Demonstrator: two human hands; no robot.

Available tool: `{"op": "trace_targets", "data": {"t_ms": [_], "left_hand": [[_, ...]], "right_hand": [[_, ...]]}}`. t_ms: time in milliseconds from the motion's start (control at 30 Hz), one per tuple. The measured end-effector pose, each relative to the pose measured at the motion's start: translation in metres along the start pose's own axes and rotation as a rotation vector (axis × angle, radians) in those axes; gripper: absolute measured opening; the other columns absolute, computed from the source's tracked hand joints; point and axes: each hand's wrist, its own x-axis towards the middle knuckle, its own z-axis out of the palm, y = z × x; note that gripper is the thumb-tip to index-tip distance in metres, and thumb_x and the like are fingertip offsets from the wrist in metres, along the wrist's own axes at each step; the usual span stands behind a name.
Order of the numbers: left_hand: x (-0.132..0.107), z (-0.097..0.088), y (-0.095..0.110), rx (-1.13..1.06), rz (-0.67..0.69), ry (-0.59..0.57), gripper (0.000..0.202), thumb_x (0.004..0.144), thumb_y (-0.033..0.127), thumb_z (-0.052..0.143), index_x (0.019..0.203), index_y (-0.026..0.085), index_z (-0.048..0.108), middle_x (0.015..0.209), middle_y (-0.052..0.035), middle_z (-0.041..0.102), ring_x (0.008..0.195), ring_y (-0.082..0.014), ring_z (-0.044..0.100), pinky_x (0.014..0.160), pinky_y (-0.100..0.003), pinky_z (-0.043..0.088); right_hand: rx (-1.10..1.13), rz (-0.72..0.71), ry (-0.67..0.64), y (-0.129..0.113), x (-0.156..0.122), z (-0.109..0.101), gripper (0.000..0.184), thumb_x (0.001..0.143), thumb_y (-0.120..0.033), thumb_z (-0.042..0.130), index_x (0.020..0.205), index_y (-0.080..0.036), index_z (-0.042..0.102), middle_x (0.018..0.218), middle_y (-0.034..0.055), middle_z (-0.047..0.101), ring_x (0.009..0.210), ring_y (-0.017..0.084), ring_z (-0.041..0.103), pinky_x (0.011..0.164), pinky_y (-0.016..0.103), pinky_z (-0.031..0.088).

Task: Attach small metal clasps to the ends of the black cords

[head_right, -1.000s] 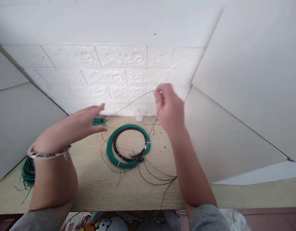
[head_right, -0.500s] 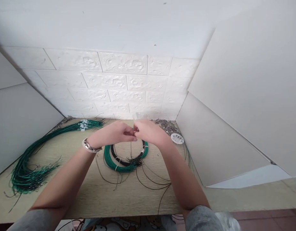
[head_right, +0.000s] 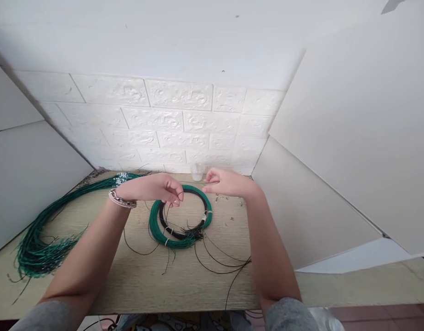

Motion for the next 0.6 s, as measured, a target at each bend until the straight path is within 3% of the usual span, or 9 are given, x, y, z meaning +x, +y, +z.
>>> {"op": "trace_targets", "data": {"t_ms": [67,200,333,433,600], "left_hand": [[-0.002,-0.002,-0.001,-0.041,-0.02,0.009,0.011,0.068,0.025,0.059,0.075,0.018,0.062,0.072,0.0001,0.066,0.06,-0.0107,0.059,0.052,-0.02,0.04],[-0.007,-0.006,0.0,-0.131,-0.018,0.082,0.017,0.068,0.029,0.062,0.079,0.017,0.057,0.075,-0.0021,0.066,0.061,-0.0112,0.06,0.049,-0.018,0.037],[-0.023,-0.01,0.006,-0.135,-0.036,0.162,0.024,0.071,0.037,0.059,0.084,0.016,0.06,0.082,-0.0045,0.067,0.065,-0.0116,0.061,0.049,-0.017,0.037],[-0.034,-0.011,0.013,-0.06,-0.024,0.265,0.032,0.078,0.044,0.05,0.087,0.017,0.063,0.083,-0.0049,0.066,0.067,-0.0117,0.06,0.054,-0.02,0.041],[-0.032,-0.007,0.015,0.152,0.042,0.557,0.034,0.079,0.046,0.048,0.08,0.017,0.066,0.074,-0.0024,0.064,0.068,-0.0127,0.055,0.062,-0.024,0.043]], "right_hand": [[0.079,-0.046,0.133,0.001,0.001,-0.002,0.026,0.073,-0.043,0.058,0.085,-0.022,0.054,0.092,0.0028,0.065,0.081,0.017,0.059,0.068,0.028,0.044],[0.246,-0.156,0.594,0.0,0.011,0.004,0.023,0.077,-0.042,0.052,0.079,-0.02,0.051,0.084,0.0032,0.065,0.082,0.018,0.061,0.073,0.031,0.044],[0.317,-0.179,0.777,-0.005,0.018,0.012,0.027,0.073,-0.038,0.058,0.093,-0.022,0.048,0.078,0.0004,0.065,0.083,0.017,0.061,0.077,0.032,0.045],[0.443,-0.209,0.705,-0.009,0.018,0.015,0.033,0.074,-0.038,0.058,0.1,-0.022,0.047,0.082,0.0015,0.065,0.082,0.016,0.061,0.078,0.031,0.045],[0.372,-0.158,0.263,-0.015,0.016,0.022,0.028,0.07,-0.044,0.06,0.077,-0.017,0.06,0.076,0.0022,0.062,0.07,0.013,0.057,0.066,0.027,0.043]]}}
